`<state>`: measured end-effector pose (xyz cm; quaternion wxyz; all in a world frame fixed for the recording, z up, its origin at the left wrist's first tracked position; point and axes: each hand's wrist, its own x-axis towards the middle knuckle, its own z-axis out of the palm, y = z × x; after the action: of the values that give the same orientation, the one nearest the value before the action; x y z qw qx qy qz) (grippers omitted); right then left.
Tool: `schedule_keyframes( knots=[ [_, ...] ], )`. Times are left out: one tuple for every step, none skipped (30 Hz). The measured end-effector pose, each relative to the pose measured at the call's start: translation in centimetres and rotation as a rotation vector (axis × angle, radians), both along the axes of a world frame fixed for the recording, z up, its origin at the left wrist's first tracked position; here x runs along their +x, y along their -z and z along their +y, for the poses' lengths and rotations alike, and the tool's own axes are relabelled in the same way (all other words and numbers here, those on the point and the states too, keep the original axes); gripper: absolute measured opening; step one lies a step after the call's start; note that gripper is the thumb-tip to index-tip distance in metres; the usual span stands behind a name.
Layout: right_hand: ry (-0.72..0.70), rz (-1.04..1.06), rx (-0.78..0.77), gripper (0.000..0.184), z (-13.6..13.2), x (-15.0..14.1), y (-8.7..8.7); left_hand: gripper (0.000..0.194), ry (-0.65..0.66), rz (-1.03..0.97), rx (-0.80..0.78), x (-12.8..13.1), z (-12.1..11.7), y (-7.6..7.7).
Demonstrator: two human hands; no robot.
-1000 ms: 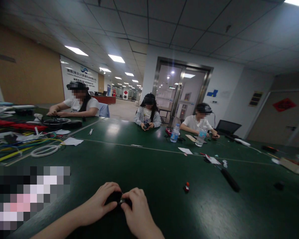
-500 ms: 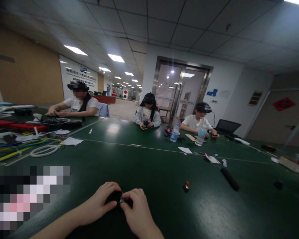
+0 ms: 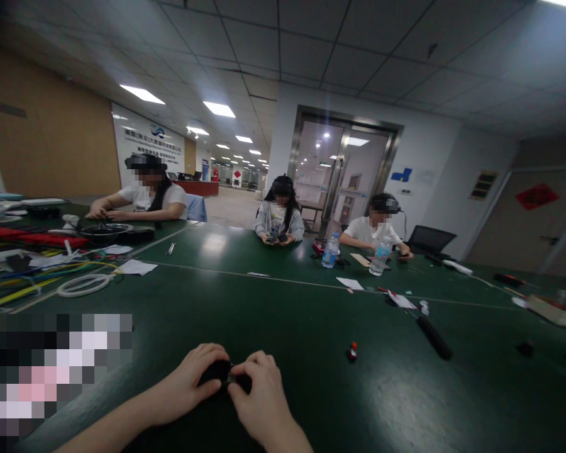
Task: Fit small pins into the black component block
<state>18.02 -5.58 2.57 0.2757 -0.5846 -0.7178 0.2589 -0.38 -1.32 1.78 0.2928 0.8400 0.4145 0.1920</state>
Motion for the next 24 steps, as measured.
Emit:
schedule_keyframes(
  knots=[
    [0.000, -0.002, -0.002, 0.021, 0.0, 0.0, 0.0, 0.031, 0.000, 0.000, 0.001, 0.0, 0.0, 0.0],
    [0.001, -0.003, -0.001, 0.020, -0.1, 0.0, 0.0, 0.031, 0.001, -0.001, 0.001, 0.0, 0.0, 0.0],
    [0.003, -0.002, 0.003, 0.020, -0.1, 0.0, 0.1, 0.031, 0.001, -0.002, 0.000, 0.0, 0.0, 0.0],
    [0.004, -0.001, 0.008, 0.020, -0.1, 0.0, 0.1, 0.032, 0.002, -0.004, -0.001, 0.0, 0.1, 0.1],
    [0.005, 0.001, 0.013, 0.020, -0.1, 0.0, 0.2, 0.033, 0.003, -0.005, -0.001, 0.0, 0.1, 0.2],
    [0.003, 0.004, 0.015, 0.021, -0.1, 0.0, 0.3, 0.035, 0.002, -0.005, 0.000, -0.1, 0.1, 0.2],
    [0.001, 0.009, 0.016, 0.022, 0.0, 0.1, 0.3, 0.037, -0.001, -0.004, 0.003, -0.1, 0.2, 0.3],
    [0.000, 0.015, 0.017, 0.023, 0.0, 0.1, 0.4, 0.039, -0.005, -0.002, 0.005, -0.1, 0.2, 0.4],
    [-0.001, 0.022, 0.017, 0.023, 0.0, 0.2, 0.4, 0.041, -0.007, 0.001, 0.006, -0.1, 0.2, 0.5],
    [-0.001, 0.030, 0.018, 0.024, 0.0, 0.2, 0.4, 0.044, -0.009, 0.005, 0.007, -0.1, 0.2, 0.5],
    [-0.001, 0.039, 0.019, 0.024, 0.0, 0.3, 0.5, 0.046, -0.009, 0.009, 0.009, -0.1, 0.1, 0.5],
    [-0.002, 0.046, 0.021, 0.024, -0.1, 0.3, 0.5, 0.047, -0.008, 0.012, 0.011, -0.1, 0.1, 0.6],
    [0.000, 0.051, 0.022, 0.024, -0.1, 0.3, 0.5, 0.049, -0.006, 0.015, 0.012, -0.2, 0.0, 0.6],
    [0.001, 0.054, 0.024, 0.025, -0.2, 0.3, 0.5, 0.049, -0.005, 0.015, 0.014, -0.2, 0.0, 0.6],
    [0.001, 0.057, 0.027, 0.025, -0.3, 0.4, 0.5, 0.050, -0.009, 0.012, 0.014, -0.2, -0.1, 0.7],
    [0.001, 0.058, 0.033, 0.026, -0.3, 0.4, 0.5, 0.050, -0.012, 0.006, 0.016, -0.2, -0.1, 0.8],
    [0.001, 0.058, 0.039, 0.026, -0.4, 0.4, 0.5, 0.050, -0.013, 0.000, 0.022, -0.2, -0.1, 1.0],
    [0.001, 0.059, 0.045, 0.027, -0.4, 0.5, 0.5, 0.050, -0.015, -0.003, 0.032, -0.2, -0.1, 1.2],
    [0.001, 0.060, 0.049, 0.027, -0.5, 0.5, 0.5, 0.051, -0.020, -0.002, 0.045, -0.2, -0.1, 1.4],
    [0.001, 0.062, 0.050, 0.028, -0.5, 0.5, 0.5, 0.051, -0.029, 0.001, 0.056, -0.2, 0.0, 1.6],
    [0.002, 0.066, 0.048, 0.028, -0.5, 0.5, 0.5, 0.052, -0.043, 0.006, 0.062, -0.2, 0.0, 1.8],
    [0.001, 0.072, 0.041, 0.029, -0.6, 0.6, 0.6, 0.055, -0.061, 0.012, 0.061, -0.3, -0.1, 1.9],
    [0.002, 0.077, 0.033, 0.029, -0.7, 0.6, 0.6, 0.058, -0.080, 0.018, 0.055, -0.3, -0.2, 1.8],
    [0.002, 0.082, 0.025, 0.029, -0.7, 0.6, 0.6, 0.061, -0.097, 0.029, 0.044, -0.4, -0.4, 1.5]
  ],
)
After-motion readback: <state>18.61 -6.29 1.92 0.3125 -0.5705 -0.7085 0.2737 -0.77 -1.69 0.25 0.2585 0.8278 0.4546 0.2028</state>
